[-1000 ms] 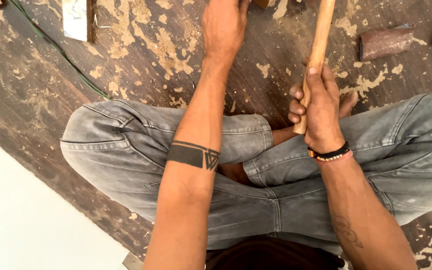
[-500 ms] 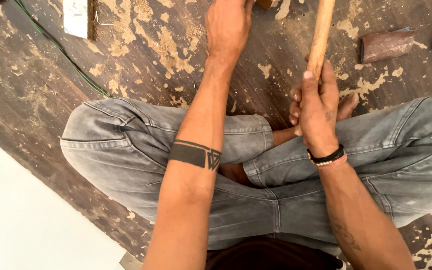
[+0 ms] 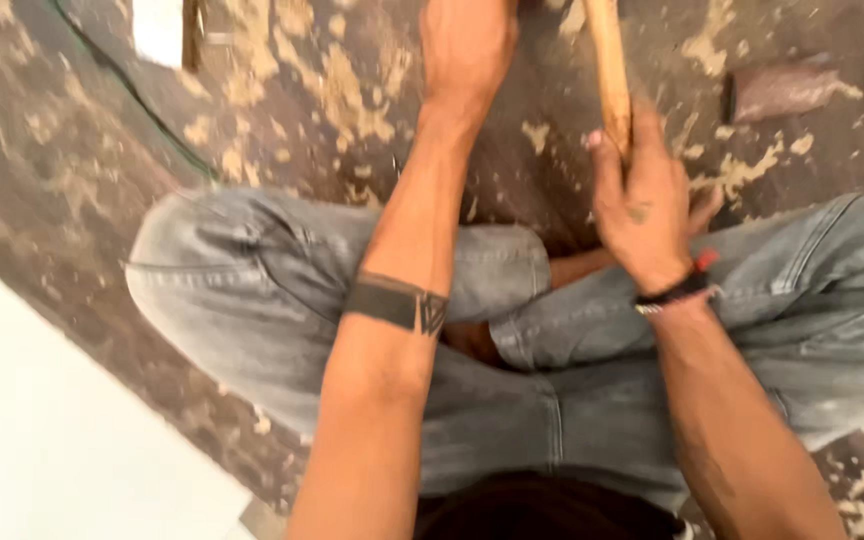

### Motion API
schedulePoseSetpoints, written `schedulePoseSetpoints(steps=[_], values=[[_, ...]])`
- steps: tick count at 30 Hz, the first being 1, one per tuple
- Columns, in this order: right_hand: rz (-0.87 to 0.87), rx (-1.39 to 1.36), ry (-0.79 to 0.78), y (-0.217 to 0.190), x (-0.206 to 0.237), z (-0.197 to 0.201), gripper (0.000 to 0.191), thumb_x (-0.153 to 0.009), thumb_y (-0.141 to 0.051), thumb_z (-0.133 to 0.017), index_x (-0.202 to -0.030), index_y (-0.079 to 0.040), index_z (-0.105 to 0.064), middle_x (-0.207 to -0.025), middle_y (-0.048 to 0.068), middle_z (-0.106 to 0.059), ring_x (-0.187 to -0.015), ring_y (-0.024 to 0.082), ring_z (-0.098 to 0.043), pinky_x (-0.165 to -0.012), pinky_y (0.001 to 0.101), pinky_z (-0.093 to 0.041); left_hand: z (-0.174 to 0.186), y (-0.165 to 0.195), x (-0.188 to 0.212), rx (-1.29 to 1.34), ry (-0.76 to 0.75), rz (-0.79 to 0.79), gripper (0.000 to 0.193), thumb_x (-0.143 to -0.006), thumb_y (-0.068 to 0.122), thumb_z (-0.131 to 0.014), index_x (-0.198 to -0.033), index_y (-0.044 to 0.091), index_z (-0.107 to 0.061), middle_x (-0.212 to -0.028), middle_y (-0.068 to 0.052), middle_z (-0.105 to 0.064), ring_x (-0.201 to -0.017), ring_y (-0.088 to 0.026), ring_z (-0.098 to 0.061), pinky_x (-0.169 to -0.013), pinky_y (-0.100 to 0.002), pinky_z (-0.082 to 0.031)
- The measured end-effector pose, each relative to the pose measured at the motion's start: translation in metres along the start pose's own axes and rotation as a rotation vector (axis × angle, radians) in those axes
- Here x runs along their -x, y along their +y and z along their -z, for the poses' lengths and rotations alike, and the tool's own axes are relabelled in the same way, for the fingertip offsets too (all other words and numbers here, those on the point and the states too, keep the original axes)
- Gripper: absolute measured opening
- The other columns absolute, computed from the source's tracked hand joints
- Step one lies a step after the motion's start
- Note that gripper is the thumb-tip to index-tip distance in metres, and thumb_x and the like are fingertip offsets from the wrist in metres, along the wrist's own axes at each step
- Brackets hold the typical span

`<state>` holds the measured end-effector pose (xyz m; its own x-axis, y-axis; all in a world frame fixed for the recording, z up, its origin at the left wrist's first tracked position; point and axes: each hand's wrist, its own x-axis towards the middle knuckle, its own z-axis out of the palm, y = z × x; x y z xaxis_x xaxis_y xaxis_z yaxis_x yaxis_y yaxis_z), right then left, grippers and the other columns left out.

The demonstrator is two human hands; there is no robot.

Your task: The person sits cross-legged on the workshop floor and hammers nails into small wooden boards to assemble small box-like pieces. They hold each nail in place with one hand, drive it in with a hammer, set finished pieces aside with others on the floor, and pick up new boards to continue.

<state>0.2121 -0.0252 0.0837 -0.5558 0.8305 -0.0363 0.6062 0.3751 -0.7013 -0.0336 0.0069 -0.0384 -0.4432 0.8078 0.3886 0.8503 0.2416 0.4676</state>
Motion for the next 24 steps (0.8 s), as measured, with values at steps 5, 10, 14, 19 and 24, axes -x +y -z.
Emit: schedulePoseSetpoints(steps=[5,10,14,19,24], values=[[-0.193,-0.377,0.040,0.002,-0.003,-0.001,0.031,-0.120,-0.030,-0.055,-0.134,-0.003,-0.053,-0.081,0.003,-0.051,-0.064,0.010,-0.048,-0.057,0.0296,-0.042,0.018,0.008,-0.001,0.121,-0.008,0.056,0.016,-0.093,0.022,-0.065,-0.094,0.008,-0.072,-0.083,-0.019,-0.072,-0.076,-0.042,-0.069,-0.068,-0.053,-0.053],[-0.440,-0.658,0.053,-0.010,-0.002,0.004,0.037,-0.113,-0.033,-0.050,-0.142,-0.010,-0.048,-0.075,-0.002,-0.047,-0.046,0.004,-0.040,-0.037,0.0204,-0.034,0.021,0.017,-0.006,0.086,-0.098,0.148,0.014,-0.094,0.024,-0.068,-0.099,0.011,-0.071,-0.084,-0.015,-0.074,-0.077,-0.038,-0.072,-0.070,-0.051,-0.055],[-0.442,-0.721,0.028,-0.011,-0.004,0.001,0.038,-0.113,-0.033,-0.049,-0.143,-0.009,-0.047,-0.077,-0.002,-0.047,-0.047,0.004,-0.040,-0.038,0.0202,-0.033,0.023,0.019,-0.007,0.105,-0.077,0.162,0.012,-0.093,0.022,-0.069,-0.099,0.011,-0.070,-0.088,-0.013,-0.076,-0.079,-0.036,-0.073,-0.072,-0.050,-0.056],[-0.410,-0.734,0.028,-0.010,-0.005,-0.003,0.039,-0.113,-0.032,-0.050,-0.144,-0.009,-0.046,-0.075,-0.001,-0.049,-0.047,0.004,-0.041,-0.038,0.0200,-0.034,0.028,0.021,-0.006,0.146,-0.038,0.150,0.012,-0.092,0.021,-0.069,-0.099,0.011,-0.070,-0.091,-0.012,-0.076,-0.081,-0.037,-0.073,-0.071,-0.050,-0.055],[-0.055,-0.634,0.166,-0.016,0.007,0.002,0.043,-0.118,-0.032,-0.053,-0.148,-0.003,-0.041,-0.077,0.002,-0.049,-0.053,0.006,-0.047,-0.043,0.0209,-0.041,0.024,0.018,-0.007,0.115,-0.079,0.159,0.013,-0.094,0.024,-0.067,-0.096,0.012,-0.071,-0.086,-0.014,-0.075,-0.078,-0.038,-0.072,-0.070,-0.052,-0.055]])
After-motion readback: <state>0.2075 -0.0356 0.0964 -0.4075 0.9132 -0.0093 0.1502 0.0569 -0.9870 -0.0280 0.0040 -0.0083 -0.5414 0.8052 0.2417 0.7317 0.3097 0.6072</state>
